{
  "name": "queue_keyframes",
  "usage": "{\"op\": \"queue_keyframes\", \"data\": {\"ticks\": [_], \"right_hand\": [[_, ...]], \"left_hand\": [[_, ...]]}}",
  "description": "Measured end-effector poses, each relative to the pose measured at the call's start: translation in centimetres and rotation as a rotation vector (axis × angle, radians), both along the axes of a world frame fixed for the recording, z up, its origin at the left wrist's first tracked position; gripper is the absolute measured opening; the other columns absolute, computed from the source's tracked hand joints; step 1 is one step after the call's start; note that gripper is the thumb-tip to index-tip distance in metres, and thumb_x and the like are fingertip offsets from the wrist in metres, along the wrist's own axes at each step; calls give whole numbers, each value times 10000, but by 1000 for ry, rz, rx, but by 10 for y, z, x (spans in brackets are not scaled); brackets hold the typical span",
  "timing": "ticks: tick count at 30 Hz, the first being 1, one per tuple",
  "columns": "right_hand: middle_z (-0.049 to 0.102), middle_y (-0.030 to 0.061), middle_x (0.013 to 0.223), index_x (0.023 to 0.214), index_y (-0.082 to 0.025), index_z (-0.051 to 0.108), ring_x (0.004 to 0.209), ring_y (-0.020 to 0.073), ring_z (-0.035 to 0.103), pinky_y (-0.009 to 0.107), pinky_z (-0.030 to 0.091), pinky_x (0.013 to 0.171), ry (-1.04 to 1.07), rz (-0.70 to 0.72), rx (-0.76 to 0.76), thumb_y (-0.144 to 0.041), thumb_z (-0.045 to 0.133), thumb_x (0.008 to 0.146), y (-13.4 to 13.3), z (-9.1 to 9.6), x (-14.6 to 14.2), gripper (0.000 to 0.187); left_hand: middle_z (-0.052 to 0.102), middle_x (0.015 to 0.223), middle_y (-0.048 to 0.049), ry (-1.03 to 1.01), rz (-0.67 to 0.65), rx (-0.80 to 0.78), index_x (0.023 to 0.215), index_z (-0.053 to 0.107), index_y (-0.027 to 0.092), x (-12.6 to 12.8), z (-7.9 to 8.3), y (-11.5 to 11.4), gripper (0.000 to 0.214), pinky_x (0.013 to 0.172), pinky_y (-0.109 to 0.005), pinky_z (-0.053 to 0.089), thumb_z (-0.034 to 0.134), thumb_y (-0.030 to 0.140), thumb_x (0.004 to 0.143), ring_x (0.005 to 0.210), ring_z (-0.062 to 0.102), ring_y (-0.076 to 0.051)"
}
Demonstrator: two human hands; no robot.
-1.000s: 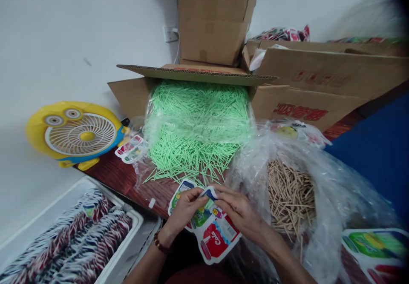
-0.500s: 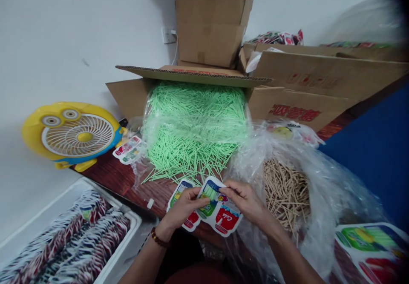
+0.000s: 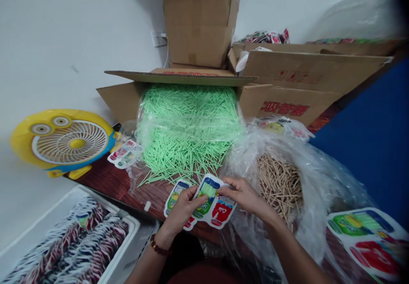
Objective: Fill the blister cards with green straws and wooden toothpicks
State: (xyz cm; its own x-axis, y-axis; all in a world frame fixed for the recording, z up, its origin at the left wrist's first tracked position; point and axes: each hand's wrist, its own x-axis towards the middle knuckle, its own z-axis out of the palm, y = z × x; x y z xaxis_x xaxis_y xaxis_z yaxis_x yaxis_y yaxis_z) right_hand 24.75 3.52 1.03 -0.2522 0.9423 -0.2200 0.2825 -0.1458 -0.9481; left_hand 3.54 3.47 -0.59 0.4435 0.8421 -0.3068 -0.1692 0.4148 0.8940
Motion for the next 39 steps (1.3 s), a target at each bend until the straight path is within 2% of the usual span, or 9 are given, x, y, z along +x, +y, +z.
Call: {"op": "queue_keyframes", "data": {"ticks": [4,11,16,22,26,30,32,36,39], "right_hand": [[673,-4,738,835,-168,669,662,137,593,212,434,583,9,8,-14,-355,604,808,-1,3,2,200],[633,-20,704,798,-164,650,614,109,542,202,410,567,41,16,13,-350,625,786,-1,4,11,188],[579,-33,647,750,-163,634,585,98,492,192,367,536,-34,47,70,-328,608,790,1,0,18,172],[539,-41,611,725,-158,632,561,92,458,192,327,510,-101,16,93,-364,597,796,-1,-5,27,220],[523,-47,589,708,-157,636,544,86,445,196,329,518,-129,11,106,-359,593,794,-1,-8,28,224],[533,-43,585,710,-154,647,551,91,455,195,331,519,-120,12,96,-341,596,782,-1,-11,30,207],[528,-44,580,702,-152,643,552,92,455,193,321,508,-116,5,75,-346,601,778,-2,-11,32,213],[524,-43,591,694,-158,642,565,94,452,192,312,503,-101,13,83,-352,609,781,-6,-7,31,216],[516,-43,598,701,-165,649,574,95,446,190,311,503,-85,17,107,-342,622,775,-9,-5,28,194]], "left_hand": [[724,771,-26,1,-24,-43,967,692,139,2,3,-2,327,653,-263,501,784,260,677,676,650,-171],[719,685,-23,48,0,-21,805,724,122,13,1,-3,226,633,-244,498,795,268,648,641,637,-162],[734,724,-23,25,0,-22,859,716,142,20,-5,-5,250,624,-250,503,800,250,650,635,647,-164],[744,697,-43,49,-25,-5,848,745,124,24,-11,-7,248,619,-281,525,785,298,675,616,665,-193],[754,739,-53,-4,-26,-56,898,746,133,26,-9,-8,247,646,-290,529,763,291,709,620,670,-185],[745,686,-54,29,-7,-62,828,751,115,26,-7,-8,216,630,-297,528,767,292,704,571,657,-180],[747,701,-58,42,-30,-64,835,748,110,26,-6,-7,224,654,-306,530,769,287,700,606,668,-192],[758,847,-66,3,-116,-75,980,704,130,29,-3,-5,327,729,-326,530,779,260,689,731,688,-209],[749,873,-44,27,-132,-41,982,674,151,38,0,-1,373,726,-297,525,808,251,649,746,682,-191]]}}
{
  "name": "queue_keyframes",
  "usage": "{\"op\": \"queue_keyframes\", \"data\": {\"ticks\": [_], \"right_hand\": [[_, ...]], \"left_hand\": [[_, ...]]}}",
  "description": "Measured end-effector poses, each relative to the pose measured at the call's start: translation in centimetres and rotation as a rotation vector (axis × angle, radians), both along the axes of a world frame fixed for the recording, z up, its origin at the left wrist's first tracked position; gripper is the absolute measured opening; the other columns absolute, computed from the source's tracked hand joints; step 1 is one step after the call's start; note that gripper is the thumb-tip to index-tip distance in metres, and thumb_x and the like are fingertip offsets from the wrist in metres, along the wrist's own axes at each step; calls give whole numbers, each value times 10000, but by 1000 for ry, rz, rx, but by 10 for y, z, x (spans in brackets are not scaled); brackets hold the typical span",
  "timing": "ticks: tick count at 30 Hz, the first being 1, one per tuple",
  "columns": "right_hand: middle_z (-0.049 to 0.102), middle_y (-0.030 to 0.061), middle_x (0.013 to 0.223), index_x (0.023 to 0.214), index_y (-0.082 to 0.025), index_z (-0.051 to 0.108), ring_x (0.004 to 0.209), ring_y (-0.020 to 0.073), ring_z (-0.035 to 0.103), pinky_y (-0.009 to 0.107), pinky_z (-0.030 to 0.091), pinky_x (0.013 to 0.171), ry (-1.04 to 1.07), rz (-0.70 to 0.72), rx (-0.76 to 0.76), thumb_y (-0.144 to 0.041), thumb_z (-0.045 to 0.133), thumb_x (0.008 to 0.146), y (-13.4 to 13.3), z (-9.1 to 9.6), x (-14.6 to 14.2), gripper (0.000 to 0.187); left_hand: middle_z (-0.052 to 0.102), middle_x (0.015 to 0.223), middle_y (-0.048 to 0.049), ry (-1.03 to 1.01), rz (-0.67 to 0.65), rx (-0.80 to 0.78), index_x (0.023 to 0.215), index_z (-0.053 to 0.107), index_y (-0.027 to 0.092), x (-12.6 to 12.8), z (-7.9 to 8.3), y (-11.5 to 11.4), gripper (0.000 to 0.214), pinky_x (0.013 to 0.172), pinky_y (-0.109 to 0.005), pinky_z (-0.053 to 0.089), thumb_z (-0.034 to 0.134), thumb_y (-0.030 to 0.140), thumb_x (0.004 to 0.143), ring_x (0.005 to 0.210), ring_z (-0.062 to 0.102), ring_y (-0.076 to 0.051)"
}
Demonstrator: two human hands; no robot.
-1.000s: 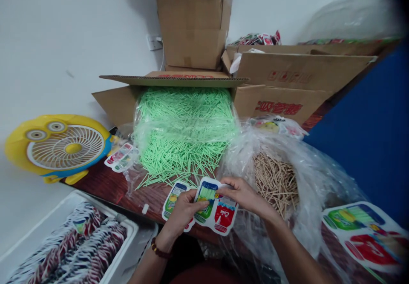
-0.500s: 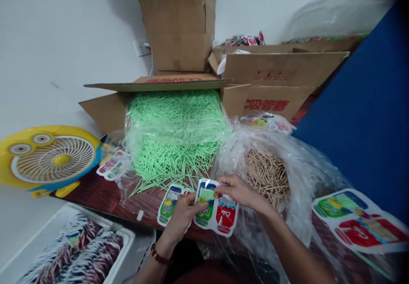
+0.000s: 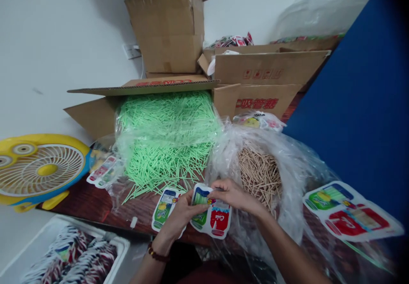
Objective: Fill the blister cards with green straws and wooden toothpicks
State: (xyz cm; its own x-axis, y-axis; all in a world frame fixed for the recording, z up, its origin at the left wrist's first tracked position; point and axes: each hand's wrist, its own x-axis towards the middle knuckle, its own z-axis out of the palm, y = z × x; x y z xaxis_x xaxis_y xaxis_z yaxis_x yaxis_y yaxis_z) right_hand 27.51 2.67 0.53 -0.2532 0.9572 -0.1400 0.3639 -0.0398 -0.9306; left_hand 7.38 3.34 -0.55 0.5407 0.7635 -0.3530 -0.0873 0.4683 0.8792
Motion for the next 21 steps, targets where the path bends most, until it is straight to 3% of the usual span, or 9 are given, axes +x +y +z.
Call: {"op": "queue_keyframes", "data": {"ticks": [5,10,15,21], "right_hand": [[537,-44,612,727,-166,633,566,95,465,193,344,526,105,-66,-34,-308,621,774,-9,-7,7,150],[558,-38,633,748,-161,626,593,107,498,197,370,547,160,-81,-104,-300,634,764,-21,-14,14,140],[535,-49,609,706,-155,631,582,91,463,185,337,538,66,-129,-15,-295,626,792,-32,-22,13,164],[529,-51,590,716,-160,654,570,90,456,189,311,521,-38,-176,59,-425,615,831,-46,-34,25,291]], "left_hand": [[738,890,-39,92,0,95,969,659,155,14,1,2,333,726,-271,514,774,287,685,791,672,-191],[743,845,-38,170,-6,150,944,671,154,19,-12,-4,324,689,-272,512,783,278,667,740,663,-195],[727,747,-32,263,-49,211,803,710,126,24,-24,-8,197,656,-258,486,739,292,702,684,635,-192],[671,647,4,288,-119,178,715,705,142,36,-15,-9,199,587,-225,449,760,323,654,618,581,-166]]}}
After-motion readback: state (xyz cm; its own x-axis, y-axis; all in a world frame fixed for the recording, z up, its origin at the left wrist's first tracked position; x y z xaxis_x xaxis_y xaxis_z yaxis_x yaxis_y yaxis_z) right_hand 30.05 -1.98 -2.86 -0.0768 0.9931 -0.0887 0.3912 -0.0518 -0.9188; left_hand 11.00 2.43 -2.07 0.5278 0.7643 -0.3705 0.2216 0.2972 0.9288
